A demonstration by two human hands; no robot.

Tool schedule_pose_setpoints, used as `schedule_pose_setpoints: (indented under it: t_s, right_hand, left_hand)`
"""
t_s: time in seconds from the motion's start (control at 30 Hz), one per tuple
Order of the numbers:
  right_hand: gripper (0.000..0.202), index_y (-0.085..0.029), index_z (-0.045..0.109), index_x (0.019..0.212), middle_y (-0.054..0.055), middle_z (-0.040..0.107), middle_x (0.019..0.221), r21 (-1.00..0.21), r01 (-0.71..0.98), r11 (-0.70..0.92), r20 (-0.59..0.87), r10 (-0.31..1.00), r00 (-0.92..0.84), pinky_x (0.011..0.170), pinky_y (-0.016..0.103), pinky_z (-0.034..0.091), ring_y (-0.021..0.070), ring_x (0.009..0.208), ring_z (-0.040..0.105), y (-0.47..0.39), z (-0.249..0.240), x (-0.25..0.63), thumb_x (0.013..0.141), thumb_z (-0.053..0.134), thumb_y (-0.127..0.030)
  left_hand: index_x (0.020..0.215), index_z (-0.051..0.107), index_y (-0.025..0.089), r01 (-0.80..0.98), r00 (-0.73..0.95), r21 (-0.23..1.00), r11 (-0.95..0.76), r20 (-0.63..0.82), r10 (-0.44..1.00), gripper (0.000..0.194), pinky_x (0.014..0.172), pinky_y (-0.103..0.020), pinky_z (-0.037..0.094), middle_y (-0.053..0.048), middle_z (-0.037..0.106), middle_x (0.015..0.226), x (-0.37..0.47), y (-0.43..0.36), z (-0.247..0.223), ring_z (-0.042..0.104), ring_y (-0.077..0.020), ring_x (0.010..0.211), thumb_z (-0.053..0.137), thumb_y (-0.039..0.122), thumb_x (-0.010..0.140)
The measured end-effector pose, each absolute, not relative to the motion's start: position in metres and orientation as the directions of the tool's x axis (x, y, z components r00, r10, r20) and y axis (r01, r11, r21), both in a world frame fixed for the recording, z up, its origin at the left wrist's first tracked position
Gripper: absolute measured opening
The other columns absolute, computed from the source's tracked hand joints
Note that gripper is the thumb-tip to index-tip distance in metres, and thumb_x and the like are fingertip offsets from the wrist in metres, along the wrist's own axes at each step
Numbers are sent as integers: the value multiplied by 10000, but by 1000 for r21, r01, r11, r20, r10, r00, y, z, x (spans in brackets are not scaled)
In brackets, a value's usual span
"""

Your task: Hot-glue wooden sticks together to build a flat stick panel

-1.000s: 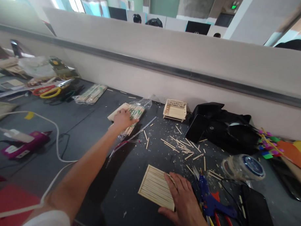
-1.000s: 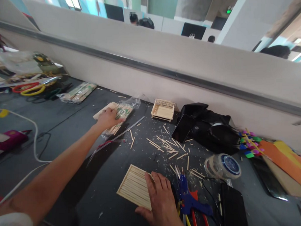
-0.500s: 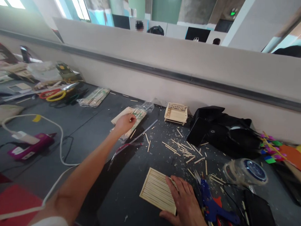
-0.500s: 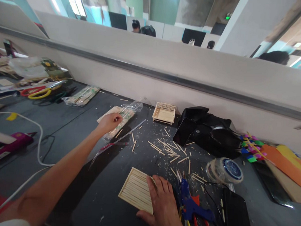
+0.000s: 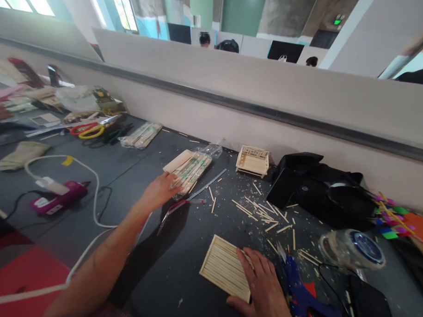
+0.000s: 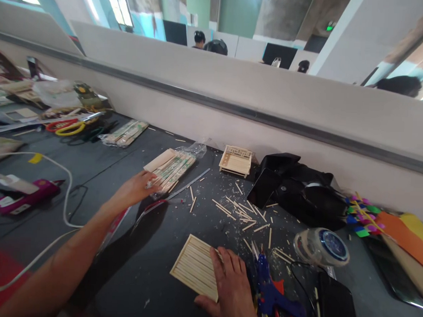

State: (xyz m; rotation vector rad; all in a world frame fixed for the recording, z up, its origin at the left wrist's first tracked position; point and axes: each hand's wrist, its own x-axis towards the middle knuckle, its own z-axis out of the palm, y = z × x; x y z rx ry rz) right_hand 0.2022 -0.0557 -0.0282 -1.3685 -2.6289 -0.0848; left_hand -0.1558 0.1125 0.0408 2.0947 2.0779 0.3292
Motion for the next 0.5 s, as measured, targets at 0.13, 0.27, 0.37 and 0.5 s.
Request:
schedule_pose_setpoints:
  t_s: [0.13, 0.27, 0.37, 0.5]
  right_hand:
    - [939, -202, 395, 1515, 144, 650, 1305, -34, 814, 580, 205, 801, -563, 919, 443, 455, 339, 1125, 606, -56, -32, 203, 773, 615, -735]
    - [942, -224, 381, 1524, 139, 634, 1328, -46, 825, 564, 189, 816, -547, 932, 448, 448, 345, 1146, 592, -58, -34, 203, 769, 621, -734]
    - [940, -217, 403, 1510, 137, 642, 1313, -40, 837, 546, 194, 826, -529, 938, 452, 445, 347, 1141, 589, -59, -33, 201, 762, 622, -742]
    - [960, -180, 378, 1521, 142, 642, 1303, -48, 839, 541, 202, 828, -522, 940, 454, 446, 341, 1133, 585, -59, -30, 199, 773, 616, -734]
  left_hand:
    - [919, 661, 223, 964, -108, 241, 111, -23, 994, 241, 712, -281, 458, -68, 714, 978, -171, 107, 41, 668, -232, 904, 450, 318, 849]
    - [667, 641, 236, 964, -123, 220, 150, -131, 984, 188, 563, -269, 383, -41, 700, 716, -180, 101, 38, 657, -227, 702, 523, 337, 774]
    - [710, 669, 238, 950, -129, 265, 164, -142, 981, 245, 547, -266, 365, -54, 713, 738, -175, 101, 34, 659, -231, 697, 560, 450, 770]
    - [671, 660, 231, 910, -142, 383, 158, -68, 987, 289, 548, -265, 361, -54, 703, 690, -165, 108, 30, 642, -216, 664, 535, 459, 795]
